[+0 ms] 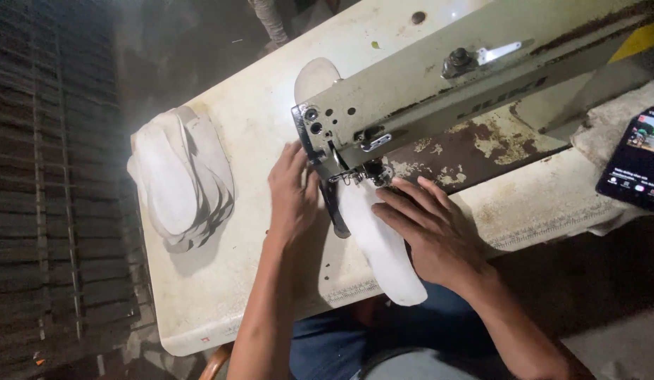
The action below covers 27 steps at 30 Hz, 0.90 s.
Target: Stitching the edges of shoe insoles using an industrial sewing machine
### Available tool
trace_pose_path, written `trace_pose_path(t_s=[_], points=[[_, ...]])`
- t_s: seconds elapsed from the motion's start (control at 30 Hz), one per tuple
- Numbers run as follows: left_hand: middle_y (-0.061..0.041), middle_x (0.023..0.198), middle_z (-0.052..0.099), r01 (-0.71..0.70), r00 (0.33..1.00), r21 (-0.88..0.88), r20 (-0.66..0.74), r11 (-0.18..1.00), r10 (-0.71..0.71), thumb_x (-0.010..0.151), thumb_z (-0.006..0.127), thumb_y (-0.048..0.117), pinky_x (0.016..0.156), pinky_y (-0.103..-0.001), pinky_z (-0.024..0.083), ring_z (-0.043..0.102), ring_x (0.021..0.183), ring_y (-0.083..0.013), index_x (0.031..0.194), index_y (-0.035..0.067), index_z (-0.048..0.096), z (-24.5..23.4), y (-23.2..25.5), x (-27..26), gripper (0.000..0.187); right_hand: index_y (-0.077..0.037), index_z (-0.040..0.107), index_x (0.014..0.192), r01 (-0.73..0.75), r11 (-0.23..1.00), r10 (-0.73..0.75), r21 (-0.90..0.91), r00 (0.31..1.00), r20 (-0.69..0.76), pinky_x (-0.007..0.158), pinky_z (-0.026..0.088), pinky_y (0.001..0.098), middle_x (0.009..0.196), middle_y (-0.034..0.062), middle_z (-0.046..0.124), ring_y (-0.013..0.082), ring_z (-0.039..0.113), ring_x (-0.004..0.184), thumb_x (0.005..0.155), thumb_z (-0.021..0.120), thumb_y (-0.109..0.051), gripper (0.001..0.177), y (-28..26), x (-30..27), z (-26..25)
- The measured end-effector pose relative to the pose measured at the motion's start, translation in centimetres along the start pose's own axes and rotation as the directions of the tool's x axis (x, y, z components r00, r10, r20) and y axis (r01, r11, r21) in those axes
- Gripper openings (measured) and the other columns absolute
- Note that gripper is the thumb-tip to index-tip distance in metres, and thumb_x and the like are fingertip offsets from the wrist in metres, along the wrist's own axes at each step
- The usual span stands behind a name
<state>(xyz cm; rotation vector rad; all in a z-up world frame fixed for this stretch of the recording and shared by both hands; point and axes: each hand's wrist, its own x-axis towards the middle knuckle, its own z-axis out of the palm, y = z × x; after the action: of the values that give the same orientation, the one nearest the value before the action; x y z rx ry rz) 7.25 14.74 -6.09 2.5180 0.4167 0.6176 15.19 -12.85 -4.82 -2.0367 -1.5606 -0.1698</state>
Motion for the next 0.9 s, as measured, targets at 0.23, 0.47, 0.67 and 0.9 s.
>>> trace_pose_path(t_s=[0.23, 0.47, 0.67, 0.9], points=[[-0.020, 0.167, 0.027, -0.129, 0.962, 0.331, 0.271, 0.935, 0.036, 0.088, 0.055, 0.020, 0.121, -0.067, 0.012, 0.014, 0.157, -0.0401, 0.156, 0.010, 0.040, 3.2, -2.3, 2.8, 0.070, -0.012, 0.062, 0.139, 0.001, 1.000, -0.001, 0.002, 1.000, -0.017, 0.125, 0.030, 0.0559, 0.156, 0.0089, 0.054, 0.0338, 0.042, 0.149, 0.086, 0.054, 0.005, 0.056, 0.1, -0.1, 0.0], [-0.011, 0.171, 0.021, -0.071, 0.955, 0.425, 0.291, 0.902, -0.062, 0.091, 0.045, 0.012, 0.124, -0.064, 0.008, 0.011, 0.158, -0.0396, 0.162, 0.018, 0.028, 2.1, -3.0, 3.5, 0.074, -0.010, 0.064, 0.135, -0.002, 0.999, 0.003, 0.050, 1.000, -0.020, 0.125, 0.031, 0.0557, 0.154, 0.0101, 0.056, 0.0344, 0.042, 0.149, 0.076, 0.059, 0.008, 0.062, 0.0, 0.0, 0.1], [-0.017, 0.164, 0.034, 0.240, 0.950, 0.269, 0.133, 0.933, -0.283, 0.106, 0.032, 0.049, 0.123, -0.062, 0.008, 0.024, 0.153, -0.0379, 0.128, 0.024, 0.061, -0.5, -1.8, 3.8, 0.045, -0.010, 0.069, 0.125, 0.118, 0.984, -0.103, 0.132, 0.988, -0.114, 0.119, 0.037, 0.0611, 0.144, 0.0108, 0.063, 0.0387, 0.050, 0.142, 0.089, 0.073, -0.016, 0.037, -0.2, 0.7, -0.6], [-0.007, 0.093, 0.059, 0.354, 0.935, 0.321, -0.138, 0.879, -0.326, 0.096, 0.067, 0.046, 0.088, -0.048, 0.042, 0.054, 0.089, -0.0292, 0.099, 0.011, 0.055, -4.1, -1.8, 0.6, 0.037, -0.010, 0.070, 0.114, 0.171, 0.968, -0.159, 0.184, 0.984, -0.077, 0.120, 0.038, 0.0635, 0.145, 0.0092, 0.061, 0.0375, 0.046, 0.145, 0.085, 0.081, -0.016, 0.032, 0.2, 0.1, 0.1]])
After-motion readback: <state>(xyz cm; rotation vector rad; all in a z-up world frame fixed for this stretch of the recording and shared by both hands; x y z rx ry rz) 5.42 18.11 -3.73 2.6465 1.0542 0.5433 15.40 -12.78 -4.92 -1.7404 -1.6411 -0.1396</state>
